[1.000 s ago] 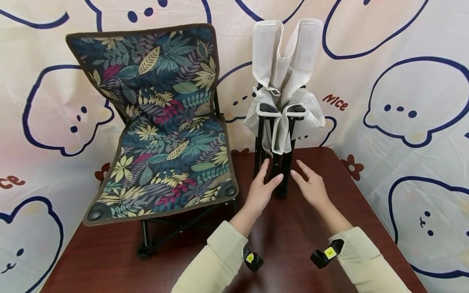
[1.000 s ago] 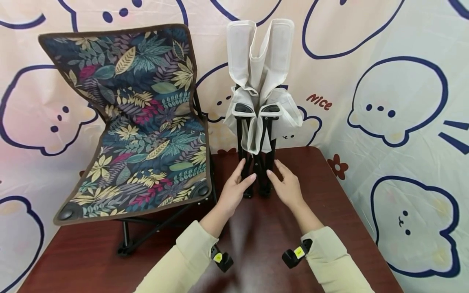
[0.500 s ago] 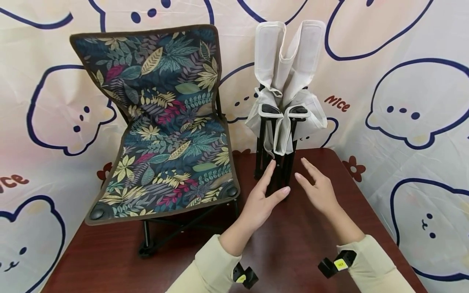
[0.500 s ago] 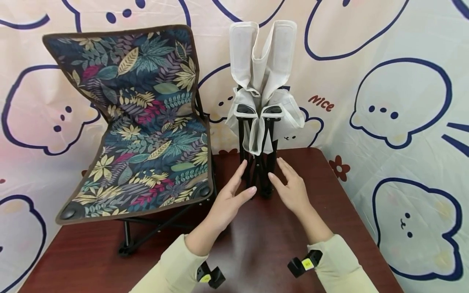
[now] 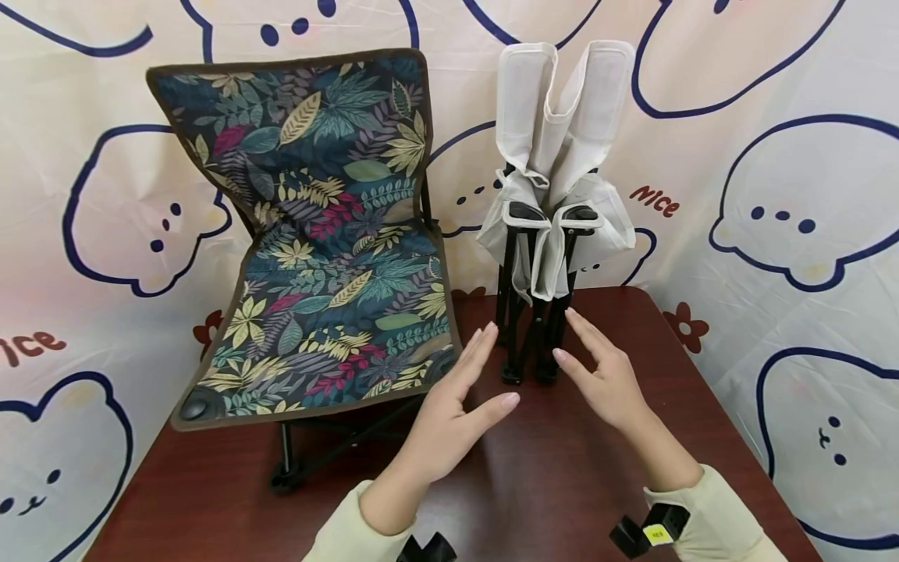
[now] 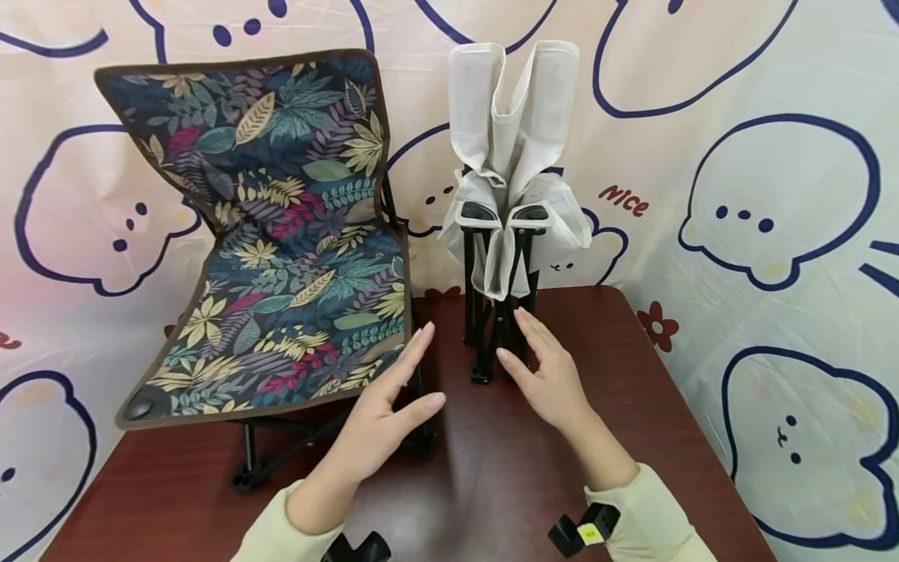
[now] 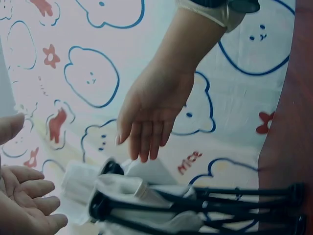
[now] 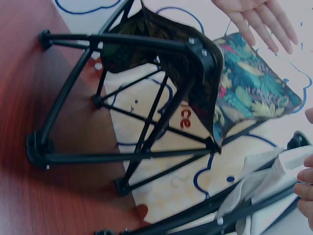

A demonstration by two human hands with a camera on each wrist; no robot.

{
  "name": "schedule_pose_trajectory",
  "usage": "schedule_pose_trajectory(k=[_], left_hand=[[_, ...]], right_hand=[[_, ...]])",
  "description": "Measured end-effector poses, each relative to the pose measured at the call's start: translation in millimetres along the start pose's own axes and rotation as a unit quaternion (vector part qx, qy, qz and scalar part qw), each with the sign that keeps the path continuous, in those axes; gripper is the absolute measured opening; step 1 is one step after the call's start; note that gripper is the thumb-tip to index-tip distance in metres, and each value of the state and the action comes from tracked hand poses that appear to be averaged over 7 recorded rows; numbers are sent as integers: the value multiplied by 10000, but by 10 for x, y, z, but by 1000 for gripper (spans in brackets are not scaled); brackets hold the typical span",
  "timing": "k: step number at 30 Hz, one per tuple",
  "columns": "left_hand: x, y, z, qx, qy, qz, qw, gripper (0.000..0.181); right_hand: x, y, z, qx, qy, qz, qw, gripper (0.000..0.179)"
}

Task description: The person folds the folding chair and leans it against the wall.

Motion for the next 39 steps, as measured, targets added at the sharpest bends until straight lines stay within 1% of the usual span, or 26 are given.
schedule_pose_trajectory(k=[2, 5, 13, 18, 23, 27, 31, 34, 37, 39], left_hand=[[-47, -40, -84, 196, 97, -69, 9997, 62], [-124, -138, -201, 366, 249, -255, 9987, 62], [-377, -493, -458, 645, 475, -861, 9931, 64], [-520, -659, -658, 780, 685, -1172, 9877, 65], [-655, -805, -784, 1116, 699, -1461, 9805, 66], [-761, -907, -890, 1552, 781, -1591, 9719, 68], [-834, -984, -992, 1961, 905, -1631, 9627, 70], [-865, -1033, -1033, 2223, 896, -1568, 9581, 73], [-895, -1076, -1077, 2536, 864, -1466, 9522, 75], [-911, -1110, -1110, 2784, 838, -1445, 9458, 77]], right_hand=[[2, -69, 54, 14, -32, -145, 9999, 52], [3, -152, 133, 42, -59, -340, 9994, 52], [-85, -333, 369, 151, -258, -628, 9976, 53], [-89, -465, 519, 367, -351, -898, 9947, 53], [-107, -555, 676, 528, -512, -1048, 9918, 54], [-122, -619, 820, 476, -701, -1158, 9896, 55], [-127, -665, 919, 390, -809, -1229, 9883, 55], [-128, -676, 970, 349, -847, -1250, 9879, 55], [-133, -679, 1035, 334, -976, -1251, 9868, 53], [-144, -680, 1076, 314, -1100, -1261, 9854, 52]])
Point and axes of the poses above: each hand's wrist, its own x-axis towards the middle knuckle, its own z-axis out of the palm, y = z × x, the point moved 10 cm from there along x, towards the middle knuckle, and after that the axes turned 15 degrees about x, right-handed, at the moved point
